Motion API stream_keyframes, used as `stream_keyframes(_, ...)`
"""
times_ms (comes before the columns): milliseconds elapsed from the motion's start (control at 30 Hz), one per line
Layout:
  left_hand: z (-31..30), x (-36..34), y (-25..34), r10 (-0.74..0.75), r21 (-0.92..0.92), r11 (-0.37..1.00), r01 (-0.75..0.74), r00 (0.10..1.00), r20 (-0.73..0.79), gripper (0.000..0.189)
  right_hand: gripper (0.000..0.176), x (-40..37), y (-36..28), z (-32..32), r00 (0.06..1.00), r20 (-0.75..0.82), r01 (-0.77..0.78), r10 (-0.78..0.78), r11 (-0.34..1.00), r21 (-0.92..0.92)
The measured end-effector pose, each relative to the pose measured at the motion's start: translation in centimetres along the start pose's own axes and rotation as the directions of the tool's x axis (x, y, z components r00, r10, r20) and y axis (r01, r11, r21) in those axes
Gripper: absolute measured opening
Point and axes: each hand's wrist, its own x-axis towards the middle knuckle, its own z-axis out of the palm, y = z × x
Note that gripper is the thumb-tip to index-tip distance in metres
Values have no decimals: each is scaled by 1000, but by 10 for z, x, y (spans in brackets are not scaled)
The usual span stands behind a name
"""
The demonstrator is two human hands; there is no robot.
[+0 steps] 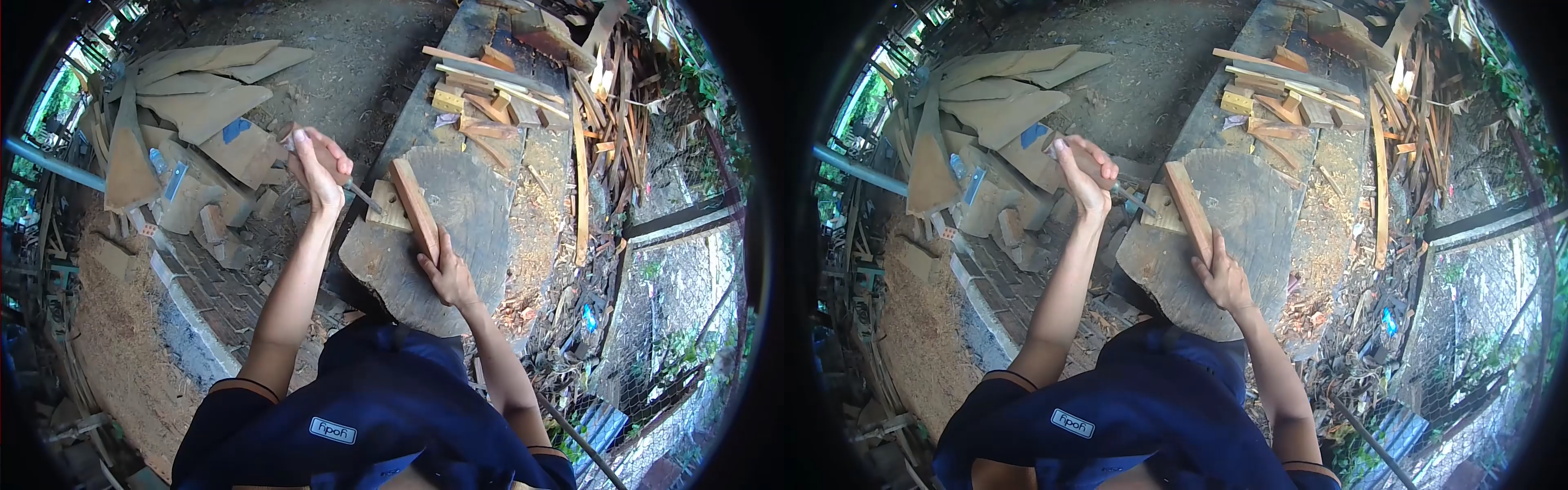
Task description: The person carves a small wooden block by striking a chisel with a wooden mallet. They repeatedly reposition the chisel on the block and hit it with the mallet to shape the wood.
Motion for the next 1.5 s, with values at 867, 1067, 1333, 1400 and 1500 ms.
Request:
stream_keyframes(867,33,55,-30,-347,107,930,353,739,577,62,72,0,-2,-3,1000,4,-16,16,1000,-4)
stream_keyframes(1067,35,47,-27,-323,129,944,305,762,561,58,72,-1,-3,-3,1000,-3,-19,19,1000,2)
stream_keyframes(1333,52,11,-25,-166,223,973,55,839,519,34,73,16,-8,-22,996,34,-91,87,990,107)
stream_keyframes(1400,53,5,-22,-157,262,965,10,823,545,32,73,28,-35,-60,1000,4,18,-20,958,286)
stream_keyframes(1500,53,1,-21,-104,294,953,-78,825,555,28,72,10,-136,-134,933,-225,347,-281,869,353)
